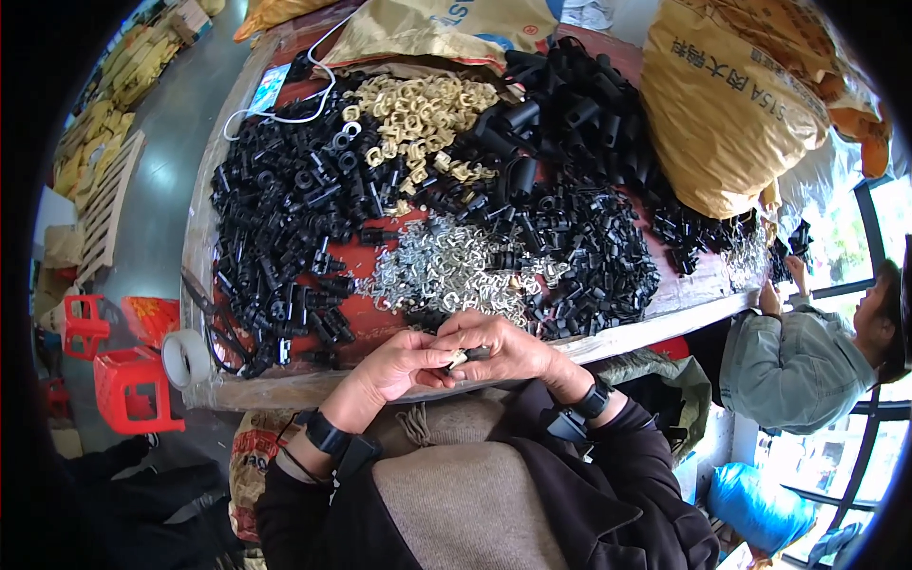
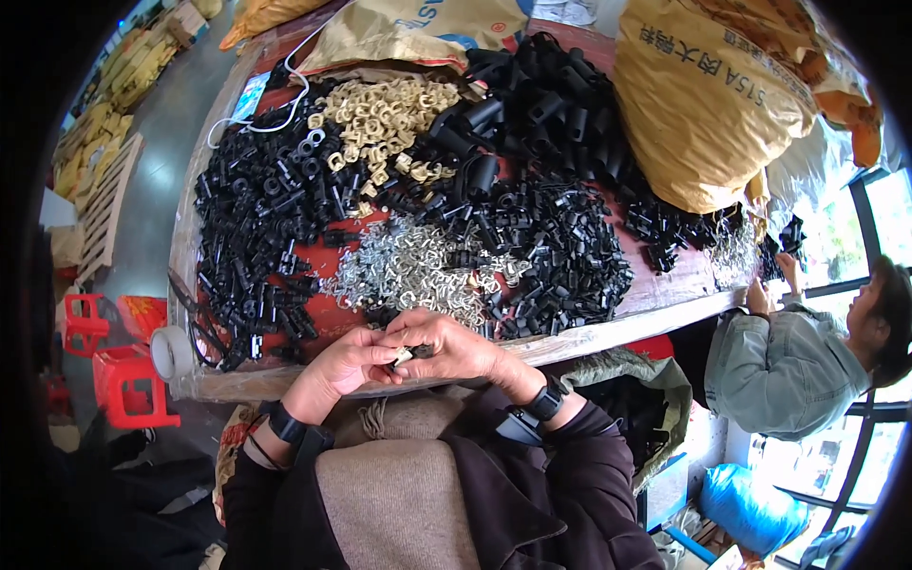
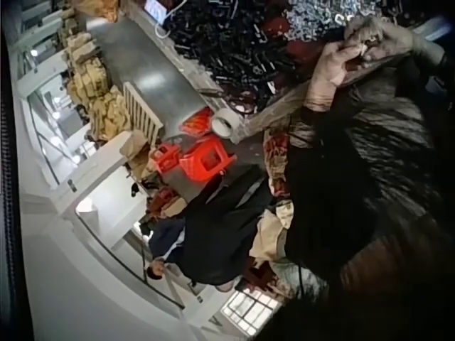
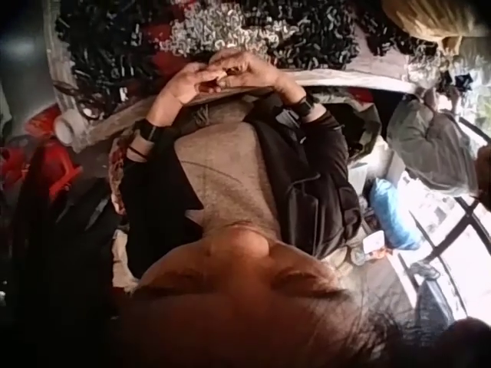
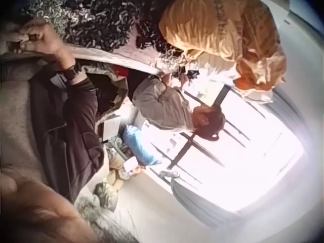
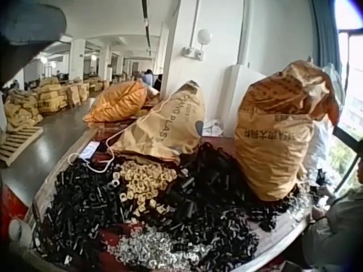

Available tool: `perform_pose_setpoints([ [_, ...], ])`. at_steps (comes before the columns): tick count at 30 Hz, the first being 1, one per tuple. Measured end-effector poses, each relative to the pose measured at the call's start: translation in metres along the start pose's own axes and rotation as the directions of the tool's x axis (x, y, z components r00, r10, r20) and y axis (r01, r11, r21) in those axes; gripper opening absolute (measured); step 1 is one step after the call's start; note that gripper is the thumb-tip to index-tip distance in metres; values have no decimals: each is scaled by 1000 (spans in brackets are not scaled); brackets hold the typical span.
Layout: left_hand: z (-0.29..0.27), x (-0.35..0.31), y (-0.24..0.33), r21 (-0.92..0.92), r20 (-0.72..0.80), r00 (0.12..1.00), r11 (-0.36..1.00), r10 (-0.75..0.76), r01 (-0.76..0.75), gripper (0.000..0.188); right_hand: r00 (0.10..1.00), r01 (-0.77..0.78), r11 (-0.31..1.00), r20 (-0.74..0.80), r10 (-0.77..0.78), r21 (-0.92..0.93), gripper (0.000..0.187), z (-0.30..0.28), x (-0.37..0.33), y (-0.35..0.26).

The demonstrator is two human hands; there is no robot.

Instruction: The person assembles components by hand, picking up a black plastic part and a small metal ring, fitting the ring onto the part, and then inserting a beige plastic clip into the assembly.

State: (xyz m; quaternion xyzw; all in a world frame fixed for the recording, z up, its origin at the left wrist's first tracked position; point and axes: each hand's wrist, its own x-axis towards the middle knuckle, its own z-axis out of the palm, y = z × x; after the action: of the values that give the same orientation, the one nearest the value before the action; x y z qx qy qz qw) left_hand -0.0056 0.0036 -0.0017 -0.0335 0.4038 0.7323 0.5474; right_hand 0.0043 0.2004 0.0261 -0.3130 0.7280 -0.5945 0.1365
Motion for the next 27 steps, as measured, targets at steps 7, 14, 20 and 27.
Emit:
perform_pose_setpoints([
  [7,-8,4,8,67,-123,970,977,209,-202,19,761,-542,467,-644,-81,-699,23,-78,-48,22],
  [14,-1,21,9,-48,-143,960,967,241,-250,16,688,-698,288,-726,15,-655,12,-112,-79,67],
  [20,3,14,8,-73,-157,952,959,261,-275,18,637,-618,597,-771,-1,-511,12,-102,-71,56],
  [27,11,12,8,-78,-161,942,948,294,-309,17,650,-138,984,-738,178,115,16,-71,-52,39],
])
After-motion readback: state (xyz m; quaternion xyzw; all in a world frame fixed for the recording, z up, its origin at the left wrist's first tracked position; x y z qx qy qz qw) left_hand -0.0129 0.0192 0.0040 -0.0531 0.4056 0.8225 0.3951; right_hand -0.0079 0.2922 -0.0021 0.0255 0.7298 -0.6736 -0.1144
